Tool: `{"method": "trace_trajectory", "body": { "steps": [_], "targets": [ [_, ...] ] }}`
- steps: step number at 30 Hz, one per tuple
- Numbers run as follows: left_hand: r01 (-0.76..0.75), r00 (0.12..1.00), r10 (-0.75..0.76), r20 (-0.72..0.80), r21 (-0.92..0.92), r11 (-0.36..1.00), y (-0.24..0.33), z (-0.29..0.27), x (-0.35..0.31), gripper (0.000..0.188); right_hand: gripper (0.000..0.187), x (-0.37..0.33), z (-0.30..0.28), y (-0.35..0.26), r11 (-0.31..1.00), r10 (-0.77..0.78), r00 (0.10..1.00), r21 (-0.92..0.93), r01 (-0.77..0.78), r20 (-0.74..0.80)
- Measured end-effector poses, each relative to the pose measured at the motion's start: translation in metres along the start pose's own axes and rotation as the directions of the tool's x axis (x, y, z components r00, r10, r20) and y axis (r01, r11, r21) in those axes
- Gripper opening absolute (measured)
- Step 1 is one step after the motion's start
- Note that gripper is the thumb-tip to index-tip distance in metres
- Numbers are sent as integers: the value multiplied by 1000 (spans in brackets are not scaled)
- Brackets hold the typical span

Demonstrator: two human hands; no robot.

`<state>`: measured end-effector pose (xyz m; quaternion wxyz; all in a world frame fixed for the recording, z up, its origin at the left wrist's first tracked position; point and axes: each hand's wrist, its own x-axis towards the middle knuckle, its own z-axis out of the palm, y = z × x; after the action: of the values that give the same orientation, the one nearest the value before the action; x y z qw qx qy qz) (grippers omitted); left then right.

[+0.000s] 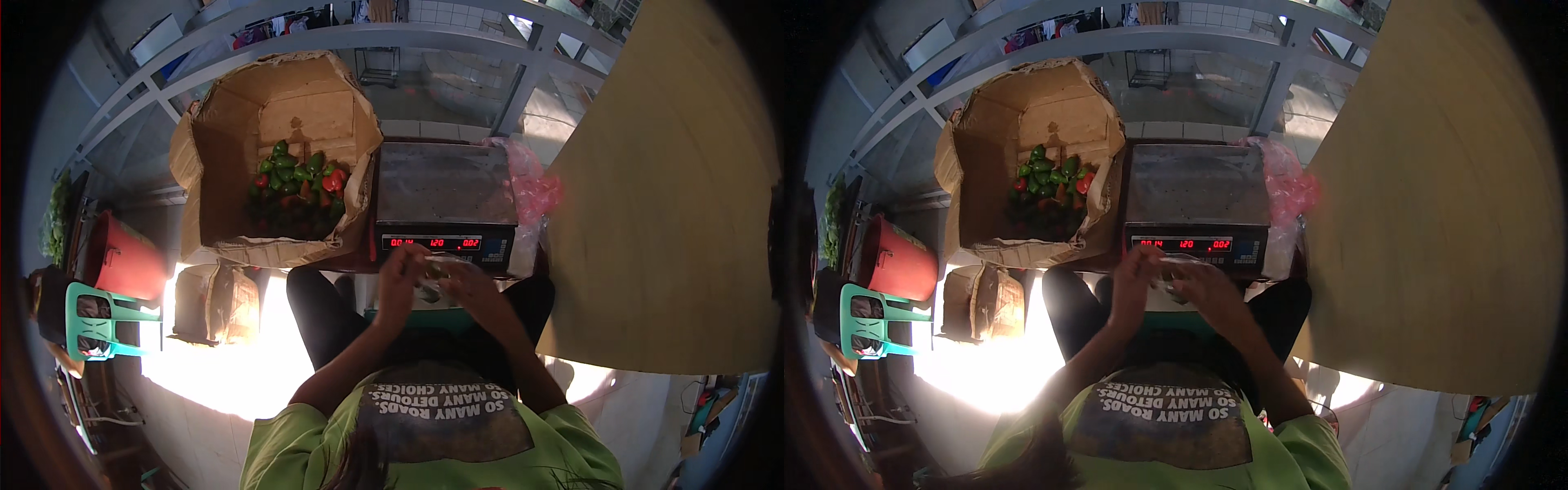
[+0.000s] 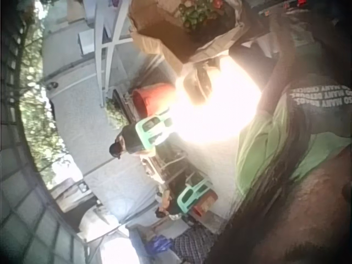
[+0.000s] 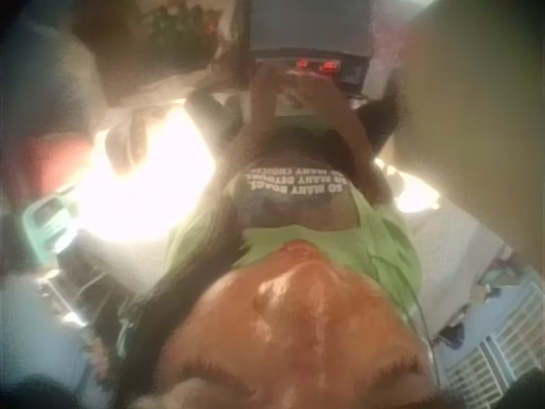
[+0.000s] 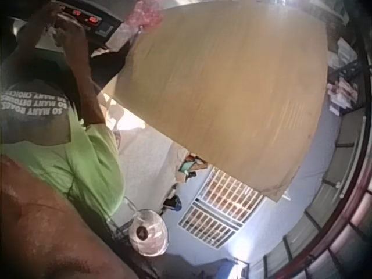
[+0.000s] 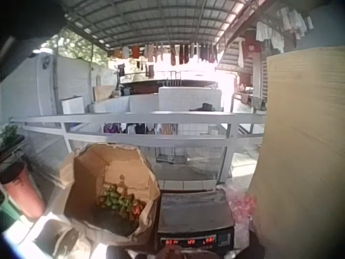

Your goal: The person picks chili peppers from a cardboard box, places them onto a digital scale to weigh them, and then puts them into a plastic bag which they tie closed.

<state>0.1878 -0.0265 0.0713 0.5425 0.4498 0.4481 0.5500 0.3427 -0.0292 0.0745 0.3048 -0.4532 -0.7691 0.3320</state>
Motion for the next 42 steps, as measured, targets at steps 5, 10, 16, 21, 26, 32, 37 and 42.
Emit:
{"method": "trace_trajectory", "body": {
  "steps": [5,10,16,21,26,32,37,42],
  "targets": [
    [20,999,-16,48,-89,996,15,-18,16,14,14,14,-47,-23,915,-40,992,-396,83,116],
    [-23,982,-2,186,134,991,48,-31,14,19,15,40,-57,-61,895,-259,965,-388,220,-52],
    [-12,954,-100,282,370,929,59,-41,16,12,17,54,-75,-82,796,-432,899,-440,416,69],
    [-204,959,98,265,410,889,61,-36,25,6,13,50,-86,-66,791,-472,878,-400,462,81],
    [-346,932,358,57,429,834,73,-31,32,4,12,44,-110,-72,816,-424,904,-410,407,55],
    [-458,874,472,115,519,722,115,-29,32,9,10,39,-114,-82,839,-494,861,-326,435,-123],
    [-505,857,482,183,491,710,119,-24,35,14,11,38,-126,-77,839,-394,907,-461,290,-146],
    [-331,939,198,281,580,745,127,-20,36,20,14,35,-117,-71,900,-307,944,-357,248,-118]
  ]
}}
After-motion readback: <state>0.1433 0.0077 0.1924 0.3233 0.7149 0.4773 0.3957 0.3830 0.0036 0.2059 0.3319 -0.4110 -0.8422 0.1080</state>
